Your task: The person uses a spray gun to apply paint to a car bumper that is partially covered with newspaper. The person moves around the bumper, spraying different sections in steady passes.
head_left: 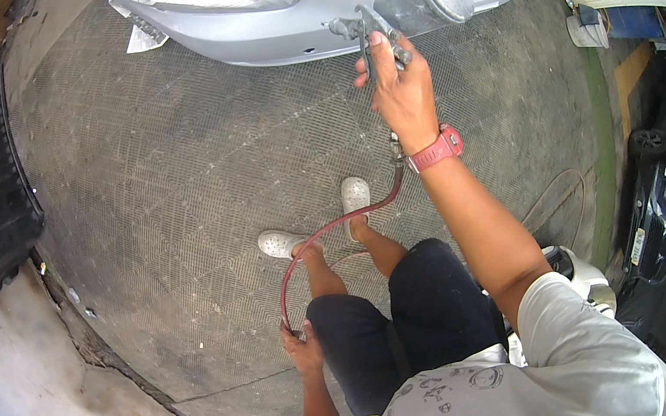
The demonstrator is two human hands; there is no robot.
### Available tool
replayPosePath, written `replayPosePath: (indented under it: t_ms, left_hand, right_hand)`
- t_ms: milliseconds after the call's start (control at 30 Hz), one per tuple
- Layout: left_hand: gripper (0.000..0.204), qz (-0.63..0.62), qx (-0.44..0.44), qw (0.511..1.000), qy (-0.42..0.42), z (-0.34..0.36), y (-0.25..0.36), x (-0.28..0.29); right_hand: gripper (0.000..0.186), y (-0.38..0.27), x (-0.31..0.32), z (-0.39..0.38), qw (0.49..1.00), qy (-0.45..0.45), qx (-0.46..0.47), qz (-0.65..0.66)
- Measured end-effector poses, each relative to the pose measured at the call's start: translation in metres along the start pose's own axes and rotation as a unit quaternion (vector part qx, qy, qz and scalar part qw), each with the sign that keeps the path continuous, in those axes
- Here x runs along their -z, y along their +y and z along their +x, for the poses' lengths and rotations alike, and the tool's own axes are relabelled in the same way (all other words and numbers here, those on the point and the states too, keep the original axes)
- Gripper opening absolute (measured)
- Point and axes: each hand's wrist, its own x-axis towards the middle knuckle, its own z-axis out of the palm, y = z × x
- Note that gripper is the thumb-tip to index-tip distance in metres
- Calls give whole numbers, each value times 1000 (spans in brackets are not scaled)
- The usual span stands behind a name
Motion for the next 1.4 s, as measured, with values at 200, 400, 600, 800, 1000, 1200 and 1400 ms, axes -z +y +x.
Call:
replayPosePath:
  t_ms: [200,400,600,800,1000,1200,1400]
  left_hand:
    - [81,-6,-23,1000,-14,-4,13,-3]
    - [78,27,-72,997,-6,-2,31,-7]
    - [81,35,-66,997,-8,-5,45,-9]
    - [81,57,-73,996,-1,-3,40,-11]
    - [79,40,-54,998,4,-6,43,-11]
    - [77,23,-74,997,-13,-3,45,-12]
    - [75,41,-74,996,17,-2,36,-16]
  right_hand:
    - [44,-6,39,19,997,70,-8,-44]
    - [48,-13,81,36,987,125,-12,-99]
    - [51,-39,66,55,993,57,1,-107]
    - [49,-62,39,79,996,-66,54,-19]
    - [50,-56,53,102,1000,6,-1,-14]
    - [51,-24,88,76,996,70,-32,-43]
    - [49,15,116,54,994,61,-87,6]
